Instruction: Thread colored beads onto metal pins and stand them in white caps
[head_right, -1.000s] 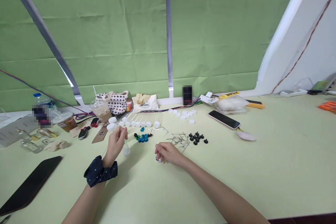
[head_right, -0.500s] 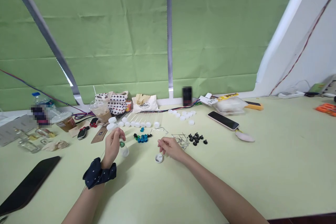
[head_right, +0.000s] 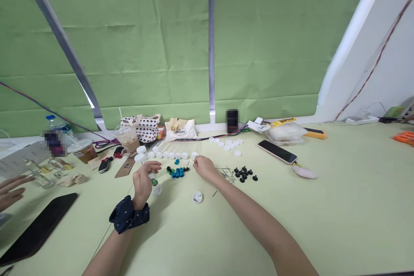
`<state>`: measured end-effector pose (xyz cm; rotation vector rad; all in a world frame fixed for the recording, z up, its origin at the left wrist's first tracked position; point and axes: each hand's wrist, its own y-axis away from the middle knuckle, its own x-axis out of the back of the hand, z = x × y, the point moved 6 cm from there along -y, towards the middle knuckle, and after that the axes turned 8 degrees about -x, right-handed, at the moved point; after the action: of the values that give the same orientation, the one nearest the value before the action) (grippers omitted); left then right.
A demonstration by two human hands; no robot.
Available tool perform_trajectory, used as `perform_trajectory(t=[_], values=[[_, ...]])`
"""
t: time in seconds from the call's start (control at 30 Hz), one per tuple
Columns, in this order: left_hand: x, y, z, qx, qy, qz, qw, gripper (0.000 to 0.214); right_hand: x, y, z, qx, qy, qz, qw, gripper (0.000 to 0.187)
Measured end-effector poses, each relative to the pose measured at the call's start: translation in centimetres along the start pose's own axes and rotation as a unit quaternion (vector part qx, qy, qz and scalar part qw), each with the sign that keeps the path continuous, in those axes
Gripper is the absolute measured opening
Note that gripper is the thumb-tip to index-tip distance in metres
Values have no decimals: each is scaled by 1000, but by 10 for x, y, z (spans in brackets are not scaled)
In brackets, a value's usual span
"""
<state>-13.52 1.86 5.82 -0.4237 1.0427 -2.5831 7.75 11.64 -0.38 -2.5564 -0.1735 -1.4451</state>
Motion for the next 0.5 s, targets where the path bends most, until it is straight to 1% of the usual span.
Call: perform_trajectory(t=[0.1, 0.27, 0.37, 0.5], values=[[-1, 1, -3, 20, 22, -11, 1000, 38, -8, -10, -6, -25, 33, -3, 999, 11], [-1, 2, -2, 40, 109, 27, 993, 18, -16, -19, -15, -63, 80, -21, 995, 12], [-3, 1, -1, 51, 138, 28, 989, 20, -20, -19, -19, -78, 96, -31, 992, 14], [-3, 0, -2, 68, 151, 34, 986, 28, -23, -13, -22, -87, 97, -26, 991, 29]])
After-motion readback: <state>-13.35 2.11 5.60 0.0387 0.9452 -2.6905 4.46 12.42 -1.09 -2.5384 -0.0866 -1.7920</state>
